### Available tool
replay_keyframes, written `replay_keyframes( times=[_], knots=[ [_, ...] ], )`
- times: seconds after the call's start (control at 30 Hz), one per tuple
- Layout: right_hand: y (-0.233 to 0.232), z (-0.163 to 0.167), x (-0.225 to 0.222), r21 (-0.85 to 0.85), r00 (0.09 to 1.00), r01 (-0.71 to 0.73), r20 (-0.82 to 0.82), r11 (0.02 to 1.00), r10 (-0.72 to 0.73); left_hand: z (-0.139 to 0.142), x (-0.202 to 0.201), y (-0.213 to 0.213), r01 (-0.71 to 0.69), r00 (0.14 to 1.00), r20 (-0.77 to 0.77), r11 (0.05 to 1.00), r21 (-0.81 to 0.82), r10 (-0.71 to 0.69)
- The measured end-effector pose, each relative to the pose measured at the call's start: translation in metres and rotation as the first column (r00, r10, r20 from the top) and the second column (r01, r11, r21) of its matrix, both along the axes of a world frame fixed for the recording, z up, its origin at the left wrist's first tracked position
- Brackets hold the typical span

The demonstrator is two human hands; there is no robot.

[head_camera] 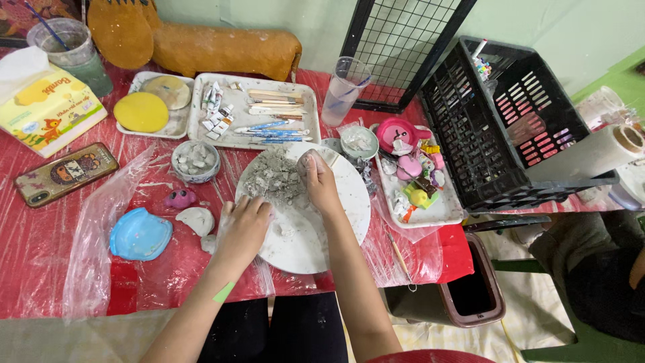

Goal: The person breaks apart lumps of dried gray clay on a white plate and gathers the pieces into a pile. They then use scissors to cut the clay pieces into smaller fragments, adding them to the pile on the plate.

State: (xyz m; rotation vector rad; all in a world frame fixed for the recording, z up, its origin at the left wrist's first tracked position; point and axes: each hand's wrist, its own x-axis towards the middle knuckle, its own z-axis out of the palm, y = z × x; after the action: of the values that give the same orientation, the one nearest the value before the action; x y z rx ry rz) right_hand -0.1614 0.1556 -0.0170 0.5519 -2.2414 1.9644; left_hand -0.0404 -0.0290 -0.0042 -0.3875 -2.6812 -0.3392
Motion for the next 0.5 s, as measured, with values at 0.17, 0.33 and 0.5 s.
replay_keyframes(
  times=[0.17,0.33,0.5],
  knots=[
    [-0.005,0.006,0.006,0.163,0.988,0.144,-0.074,0.976,-0.134,0.024,-0.028,-0.012,-0.006,0.992,-0.121,0.972,0.235,0.035],
    [-0.006,0.007,0.003,0.160,0.986,0.159,-0.069,0.974,-0.149,0.048,-0.048,-0.002,-0.048,0.993,-0.087,0.943,0.330,0.080],
    [-0.002,0.004,0.003,0.219,0.966,0.200,-0.210,0.955,-0.154,0.055,-0.054,0.011,0.001,0.973,-0.214,0.925,0.381,0.087]
  ],
)
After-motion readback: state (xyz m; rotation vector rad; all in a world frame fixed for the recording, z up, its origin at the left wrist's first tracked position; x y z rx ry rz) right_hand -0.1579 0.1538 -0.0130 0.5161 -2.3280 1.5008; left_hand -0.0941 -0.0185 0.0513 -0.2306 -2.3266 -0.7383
